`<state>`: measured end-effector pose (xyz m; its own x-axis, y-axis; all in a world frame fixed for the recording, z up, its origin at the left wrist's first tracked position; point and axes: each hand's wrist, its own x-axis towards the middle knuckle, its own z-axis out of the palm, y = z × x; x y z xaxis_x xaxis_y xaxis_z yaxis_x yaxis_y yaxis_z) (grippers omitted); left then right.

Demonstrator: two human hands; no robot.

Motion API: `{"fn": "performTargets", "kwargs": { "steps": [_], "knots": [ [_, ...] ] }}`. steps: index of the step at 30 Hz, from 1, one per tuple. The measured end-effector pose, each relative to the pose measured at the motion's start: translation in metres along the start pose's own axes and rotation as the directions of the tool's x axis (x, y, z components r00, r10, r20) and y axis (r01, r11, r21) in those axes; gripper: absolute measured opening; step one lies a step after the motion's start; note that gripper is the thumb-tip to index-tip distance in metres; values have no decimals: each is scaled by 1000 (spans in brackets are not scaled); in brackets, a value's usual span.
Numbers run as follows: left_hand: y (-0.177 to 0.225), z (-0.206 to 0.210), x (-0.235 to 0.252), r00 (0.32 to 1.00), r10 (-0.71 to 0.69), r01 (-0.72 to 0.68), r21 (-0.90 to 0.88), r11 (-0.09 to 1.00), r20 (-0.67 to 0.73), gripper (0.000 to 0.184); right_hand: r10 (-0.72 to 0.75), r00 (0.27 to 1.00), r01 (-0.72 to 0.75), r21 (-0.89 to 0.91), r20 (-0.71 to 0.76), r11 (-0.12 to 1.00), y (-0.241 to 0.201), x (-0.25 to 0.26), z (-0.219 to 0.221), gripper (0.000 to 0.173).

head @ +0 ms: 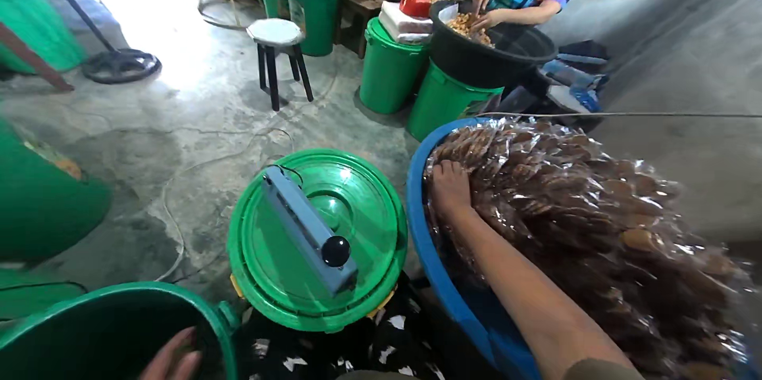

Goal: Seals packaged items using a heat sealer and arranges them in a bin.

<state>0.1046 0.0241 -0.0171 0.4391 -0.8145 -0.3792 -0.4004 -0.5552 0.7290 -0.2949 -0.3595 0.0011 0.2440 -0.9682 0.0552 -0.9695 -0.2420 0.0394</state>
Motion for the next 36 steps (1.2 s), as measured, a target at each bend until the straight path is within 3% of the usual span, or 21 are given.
{"fn": "performTargets", "kwargs": {
  "steps": [3, 6, 8, 11, 12, 13, 14, 15, 16, 17, 18, 19, 22, 25, 27, 29, 31, 33, 34, 36],
  "knots": [
    [54, 33, 10, 971, 218, -214, -47, 976, 100, 42, -127, 980, 143, 98, -151, 985, 8, -6, -10, 28],
    [95, 78, 15, 831, 502, -438, -274, 856, 240, 34, -256, 818, 398, 186, -516, 898, 7, -38, -22, 19],
    [119, 111, 13, 740, 601, -392, -531, 751, 304, 37, -277, 685, 513, 177, -674, 840, -13, -72, -34, 20],
    [139, 151, 14, 678, 627, -189, -734, 653, 384, 80, -320, 621, 638, 224, -715, 737, -60, -129, -40, 32],
    [139, 159, 17, 671, 618, -151, -740, 656, 410, 92, -338, 639, 666, 278, -691, 692, -76, -144, -36, 28],
    [136, 165, 20, 682, 594, -106, -746, 657, 427, 99, -333, 707, 654, 398, -623, 643, -91, -158, -29, 23],
    [130, 169, 22, 725, 537, -26, -763, 646, 430, 104, -297, 824, 558, 599, -482, 574, -104, -170, -23, 21],
    [123, 171, 23, 781, 466, 60, -793, 606, 416, 104, -243, 932, 356, 808, -269, 470, -114, -177, -18, 21],
    [117, 172, 22, 840, 375, 135, -821, 554, 391, 101, -190, 981, 106, 924, -37, 367, -122, -177, -11, 22],
    [112, 168, 22, 886, 287, 173, -834, 524, 364, 94, -151, 979, -86, 950, 137, 301, -128, -174, -3, 22],
    [108, 163, 24, 922, 218, 170, -840, 515, 320, 90, -122, 968, -175, 941, 218, 288, -135, -168, 6, 22],
    [106, 157, 28, 948, 176, 132, -827, 547, 267, 88, -115, 967, -180, 927, 229, 330, -144, -162, 13, 24],
    [98, 149, 57, 989, 142, -76, -649, 757, 49, 74, -165, 980, -14, 862, 113, 507, -171, -136, 22, 28],
    [95, 152, 85, 983, 144, -182, -531, 828, -112, 65, -272, 959, 114, 773, 78, 624, -187, -102, 36, 43],
    [100, 152, 95, 981, 110, -180, -539, 823, -160, 66, -253, 960, 87, 731, 120, 677, -196, -77, 30, 41],
    [106, 148, 103, 981, 65, -159, -572, 805, -181, 69, -209, 950, -46, 764, 233, 643, -198, -53, -1, 43],
    [108, 143, 115, 974, 37, -166, -597, 785, -223, 69, -363, 887, -13, 800, 287, 601, -194, -44, -35, 44],
    [108, 137, 128, 967, 20, -174, -598, 783, -254, 68, -577, 726, 218, 671, 374, 708, -197, -53, -62, 55],
    [109, 133, 134, 964, 17, -177, -590, 788, -265, 67, -593, 668, 307, 561, 449, 769, -203, -65, -69, 64],
    [108, 128, 140, 968, 21, -169, -584, 794, -251, 67, -516, 658, 336, 400, 548, 853, -216, -86, -62, 80]
  ]
}}
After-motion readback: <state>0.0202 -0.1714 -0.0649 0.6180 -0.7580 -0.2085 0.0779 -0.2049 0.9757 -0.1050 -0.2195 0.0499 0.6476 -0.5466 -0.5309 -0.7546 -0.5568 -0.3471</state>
